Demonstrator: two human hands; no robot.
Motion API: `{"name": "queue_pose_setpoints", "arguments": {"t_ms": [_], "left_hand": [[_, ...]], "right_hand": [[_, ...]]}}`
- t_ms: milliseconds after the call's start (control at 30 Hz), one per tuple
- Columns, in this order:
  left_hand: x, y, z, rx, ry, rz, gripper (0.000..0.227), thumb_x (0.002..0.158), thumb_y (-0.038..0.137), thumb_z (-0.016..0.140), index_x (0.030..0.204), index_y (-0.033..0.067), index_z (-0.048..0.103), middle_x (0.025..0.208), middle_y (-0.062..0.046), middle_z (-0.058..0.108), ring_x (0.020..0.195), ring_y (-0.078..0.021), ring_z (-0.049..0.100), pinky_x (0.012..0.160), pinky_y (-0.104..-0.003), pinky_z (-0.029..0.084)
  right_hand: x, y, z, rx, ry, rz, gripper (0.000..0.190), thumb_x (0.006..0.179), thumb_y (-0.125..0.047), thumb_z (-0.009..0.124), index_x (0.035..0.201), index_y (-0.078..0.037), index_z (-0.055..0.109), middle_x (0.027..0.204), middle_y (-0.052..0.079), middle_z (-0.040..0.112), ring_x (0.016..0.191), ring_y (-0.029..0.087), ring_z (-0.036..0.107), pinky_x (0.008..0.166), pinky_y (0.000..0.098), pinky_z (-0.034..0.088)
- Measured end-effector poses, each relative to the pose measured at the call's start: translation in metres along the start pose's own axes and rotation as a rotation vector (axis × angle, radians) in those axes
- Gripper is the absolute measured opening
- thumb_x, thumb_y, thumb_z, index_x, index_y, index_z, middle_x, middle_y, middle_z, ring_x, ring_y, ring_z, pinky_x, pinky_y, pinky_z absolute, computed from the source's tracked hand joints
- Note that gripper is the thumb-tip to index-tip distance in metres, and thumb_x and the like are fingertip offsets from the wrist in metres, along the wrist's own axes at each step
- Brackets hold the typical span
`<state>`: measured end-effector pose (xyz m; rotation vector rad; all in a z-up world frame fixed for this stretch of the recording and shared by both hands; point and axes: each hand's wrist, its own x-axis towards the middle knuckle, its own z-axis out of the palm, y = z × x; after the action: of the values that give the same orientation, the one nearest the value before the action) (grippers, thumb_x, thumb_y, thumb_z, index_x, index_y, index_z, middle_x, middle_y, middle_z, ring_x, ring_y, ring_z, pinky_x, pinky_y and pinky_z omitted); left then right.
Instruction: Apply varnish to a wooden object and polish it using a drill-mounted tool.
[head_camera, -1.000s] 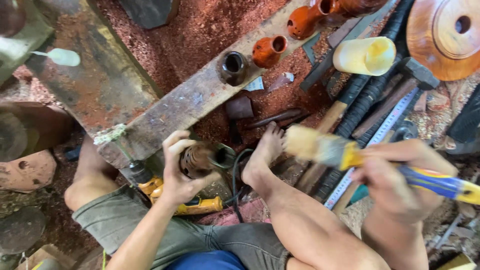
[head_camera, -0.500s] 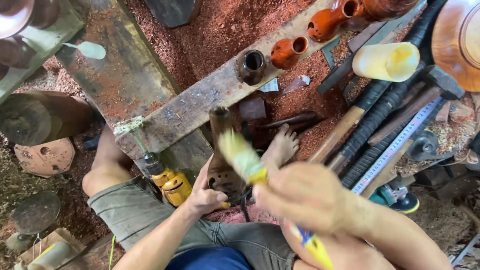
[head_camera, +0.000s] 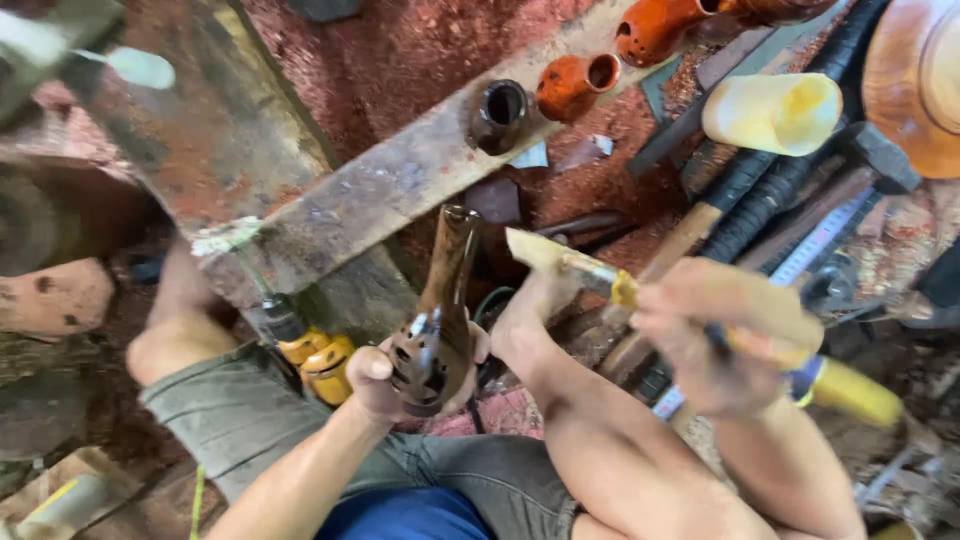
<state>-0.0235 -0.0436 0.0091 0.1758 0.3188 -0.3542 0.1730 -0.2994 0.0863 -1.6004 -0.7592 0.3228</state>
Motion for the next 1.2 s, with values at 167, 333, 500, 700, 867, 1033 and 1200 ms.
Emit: {"name": "queue_pose_setpoints", "arguments": {"t_ms": [167, 333, 500, 700, 867, 1033, 1200], "left_hand": [[-0.001, -0.01, -0.02, -0.018, 0.014, -0.043, 0.091, 0.071, 0.038, 0.076, 0.139, -0.0148, 0.049, 0.122, -0.023, 0.06, 0.086, -0.0293, 0.068, 0.073, -0.038, 0.058], [-0.008, -0.006, -0.04, 0.069, 0.138, 0.042, 0.093, 0.067, 0.037, 0.08, 0.14, -0.0135, 0.049, 0.13, -0.025, 0.061, 0.106, -0.0303, 0.067, 0.094, -0.041, 0.055], [-0.006, 0.023, -0.067, 0.304, 0.246, 0.265, 0.096, 0.072, 0.034, 0.083, 0.152, 0.0016, 0.039, 0.131, -0.021, 0.058, 0.115, -0.0312, 0.062, 0.1, -0.044, 0.053], [0.054, 0.068, -0.048, 1.297, 0.406, 0.497, 0.083, 0.077, 0.018, 0.087, 0.145, 0.0103, 0.039, 0.135, -0.012, 0.054, 0.127, -0.026, 0.057, 0.105, -0.041, 0.053], [0.109, 0.087, -0.053, 1.764, 0.422, 0.935, 0.083, 0.08, 0.011, 0.088, 0.148, 0.0083, 0.042, 0.141, -0.014, 0.054, 0.134, -0.0286, 0.056, 0.116, -0.043, 0.048], [0.128, 0.085, -0.058, 1.746, 0.501, 0.966, 0.085, 0.078, 0.012, 0.096, 0.147, 0.0052, 0.047, 0.139, -0.014, 0.057, 0.129, -0.0287, 0.06, 0.114, -0.037, 0.049], [0.124, 0.085, -0.053, 1.791, 0.489, 1.025, 0.098, 0.075, 0.015, 0.099, 0.151, 0.0037, 0.039, 0.146, -0.017, 0.05, 0.137, -0.0304, 0.053, 0.117, -0.04, 0.046]], "right_hand": [[0.005, -0.024, 0.019, -0.018, -0.38, -0.204, 0.032, 0.08, -0.01, 0.072, 0.111, -0.002, 0.068, 0.106, 0.014, 0.073, 0.086, 0.028, 0.073, 0.07, 0.0361, 0.058], [0.001, -0.01, 0.015, 0.103, -0.561, -0.35, 0.023, 0.088, -0.015, 0.076, 0.109, -0.007, 0.071, 0.108, 0.006, 0.076, 0.086, 0.022, 0.074, 0.07, 0.0342, 0.054], [-0.071, 0.037, 0.001, 0.15, 0.243, -0.085, 0.01, 0.098, -0.012, 0.07, 0.101, -0.003, 0.068, 0.086, 0.011, 0.071, 0.069, 0.019, 0.068, 0.066, 0.0315, 0.055], [-0.126, 0.072, -0.014, 0.395, 0.734, 0.172, 0.009, 0.107, -0.005, 0.059, 0.109, 0.002, 0.064, 0.077, 0.017, 0.061, 0.061, 0.021, 0.057, 0.058, 0.0333, 0.049], [-0.129, 0.076, -0.017, 0.398, 0.897, 0.239, 0.011, 0.112, -0.01, 0.054, 0.112, -0.001, 0.06, 0.074, 0.014, 0.054, 0.061, 0.021, 0.052, 0.056, 0.0344, 0.046], [-0.12, 0.081, -0.017, 0.278, 0.849, 0.238, 0.011, 0.113, -0.01, 0.055, 0.112, 0.0, 0.058, 0.072, 0.015, 0.054, 0.059, 0.021, 0.05, 0.056, 0.0332, 0.044], [-0.113, 0.082, -0.011, 0.239, 0.852, 0.242, 0.009, 0.11, -0.007, 0.056, 0.11, 0.002, 0.059, 0.071, 0.016, 0.056, 0.057, 0.022, 0.051, 0.058, 0.0336, 0.046]]}}
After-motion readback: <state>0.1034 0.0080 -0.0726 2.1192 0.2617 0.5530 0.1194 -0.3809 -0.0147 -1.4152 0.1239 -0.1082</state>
